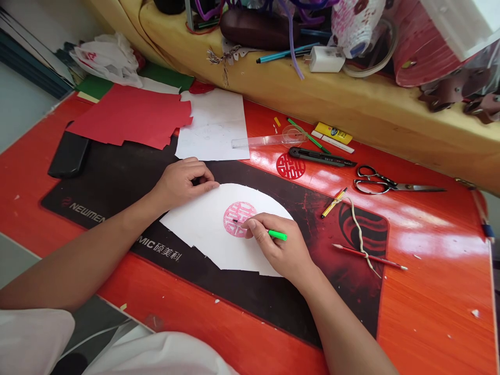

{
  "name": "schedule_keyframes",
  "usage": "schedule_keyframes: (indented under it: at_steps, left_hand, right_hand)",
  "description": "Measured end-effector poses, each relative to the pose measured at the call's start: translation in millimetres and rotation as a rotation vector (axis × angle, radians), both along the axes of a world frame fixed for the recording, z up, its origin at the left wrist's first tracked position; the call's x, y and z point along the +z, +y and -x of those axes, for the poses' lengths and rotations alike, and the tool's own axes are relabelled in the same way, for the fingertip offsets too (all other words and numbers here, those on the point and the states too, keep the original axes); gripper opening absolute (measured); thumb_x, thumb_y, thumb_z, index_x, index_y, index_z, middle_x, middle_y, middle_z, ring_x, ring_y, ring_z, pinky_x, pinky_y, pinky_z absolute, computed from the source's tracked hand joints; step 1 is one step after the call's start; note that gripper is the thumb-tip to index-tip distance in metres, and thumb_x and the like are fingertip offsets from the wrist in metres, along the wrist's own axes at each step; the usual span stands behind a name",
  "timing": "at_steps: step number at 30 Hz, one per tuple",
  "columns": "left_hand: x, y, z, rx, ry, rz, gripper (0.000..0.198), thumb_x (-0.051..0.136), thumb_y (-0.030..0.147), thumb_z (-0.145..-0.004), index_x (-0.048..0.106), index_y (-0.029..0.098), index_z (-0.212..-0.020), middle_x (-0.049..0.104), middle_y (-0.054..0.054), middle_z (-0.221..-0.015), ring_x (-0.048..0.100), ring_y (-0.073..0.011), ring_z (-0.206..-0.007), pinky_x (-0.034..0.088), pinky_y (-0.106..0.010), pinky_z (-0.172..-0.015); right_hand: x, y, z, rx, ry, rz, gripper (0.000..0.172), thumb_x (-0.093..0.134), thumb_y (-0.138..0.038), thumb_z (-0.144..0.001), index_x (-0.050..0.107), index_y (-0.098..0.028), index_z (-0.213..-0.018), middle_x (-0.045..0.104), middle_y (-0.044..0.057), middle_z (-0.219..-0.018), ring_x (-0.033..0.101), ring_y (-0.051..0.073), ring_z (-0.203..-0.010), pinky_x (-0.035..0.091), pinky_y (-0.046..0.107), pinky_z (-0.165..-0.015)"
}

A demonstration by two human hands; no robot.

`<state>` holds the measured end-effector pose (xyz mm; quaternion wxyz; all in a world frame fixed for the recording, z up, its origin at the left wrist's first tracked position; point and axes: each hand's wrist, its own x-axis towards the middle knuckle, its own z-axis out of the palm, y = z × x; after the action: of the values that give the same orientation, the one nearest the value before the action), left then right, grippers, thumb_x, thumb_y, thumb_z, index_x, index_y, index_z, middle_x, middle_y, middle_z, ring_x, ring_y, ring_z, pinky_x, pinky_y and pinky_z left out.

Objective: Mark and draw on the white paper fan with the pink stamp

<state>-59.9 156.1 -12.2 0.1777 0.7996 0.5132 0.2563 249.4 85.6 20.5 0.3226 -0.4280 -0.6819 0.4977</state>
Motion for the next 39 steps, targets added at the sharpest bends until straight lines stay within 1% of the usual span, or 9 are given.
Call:
schedule_keyframes:
  at_steps: [9, 17, 25, 29, 32, 39]
  left_hand:
    - [0.3, 0.0, -0.5, 0.007, 0.010, 0.003, 0.029, 0.071, 0.046, -0.102, 0.072, 0.025, -0.081, 0.075, 0.000, -0.080, 0.065, -0.0216, -0.082, 0.049, -0.037, -0.077]
    - [0.6, -0.1, -0.6, 0.005, 0.004, 0.002, 0.028, 0.071, 0.044, -0.101, 0.072, 0.024, -0.081, 0.074, 0.000, -0.079, 0.064, -0.0213, -0.082, 0.048, -0.036, -0.076]
    - [0.4, 0.6, 0.3, -0.001, 0.008, -0.002, 0.028, 0.071, 0.043, -0.101, 0.072, 0.024, -0.082, 0.074, 0.000, -0.078, 0.064, -0.0214, -0.081, 0.048, -0.036, -0.077]
    - [-0.4, 0.6, 0.3, 0.001, 0.006, -0.004, 0.028, 0.071, 0.044, -0.101, 0.072, 0.025, -0.081, 0.074, 0.000, -0.079, 0.064, -0.0214, -0.081, 0.049, -0.037, -0.077]
    - [0.0, 0.5, 0.2, 0.004, 0.010, 0.003, 0.028, 0.071, 0.045, -0.101, 0.072, 0.025, -0.081, 0.074, 0.000, -0.079, 0.064, -0.0215, -0.082, 0.049, -0.037, -0.077]
    - [1.0, 0.8, 0.1, 0.000, 0.007, 0.010, 0.028, 0.071, 0.044, -0.101, 0.072, 0.025, -0.081, 0.075, -0.001, -0.080, 0.065, -0.0218, -0.082, 0.049, -0.037, -0.078]
  right_hand:
    - [0.2, -0.2, -0.3, -0.022, -0.003, 0.015, 0.042, 0.060, -0.050, -0.114, 0.083, -0.022, -0.094, 0.082, 0.006, -0.083, 0.071, 0.019, -0.069, 0.059, 0.031, -0.070]
    - [-1.0, -0.2, 0.0, -0.039, 0.008, 0.011, 0.041, 0.061, -0.049, -0.114, 0.084, -0.022, -0.094, 0.082, 0.005, -0.083, 0.072, 0.018, -0.070, 0.059, 0.030, -0.071]
    - [1.9, -0.2, -0.4, -0.001, -0.003, 0.018, 0.045, 0.059, -0.053, -0.114, 0.083, -0.022, -0.092, 0.082, 0.006, -0.081, 0.072, 0.019, -0.069, 0.059, 0.030, -0.069]
    - [2.3, -0.5, -0.4, 0.007, -0.003, 0.009, 0.043, 0.059, -0.051, -0.115, 0.083, -0.022, -0.093, 0.082, 0.005, -0.081, 0.072, 0.018, -0.069, 0.058, 0.030, -0.069]
    - [2.9, -0.3, -0.6, 0.029, -0.022, 0.010, 0.045, 0.058, -0.052, -0.115, 0.083, -0.023, -0.091, 0.082, 0.006, -0.081, 0.073, 0.019, -0.069, 0.058, 0.030, -0.069]
    - [3.2, -0.4, -0.7, 0.014, -0.023, 0.014, 0.047, 0.058, -0.054, -0.115, 0.083, -0.022, -0.092, 0.082, 0.006, -0.081, 0.072, 0.019, -0.069, 0.058, 0.031, -0.069]
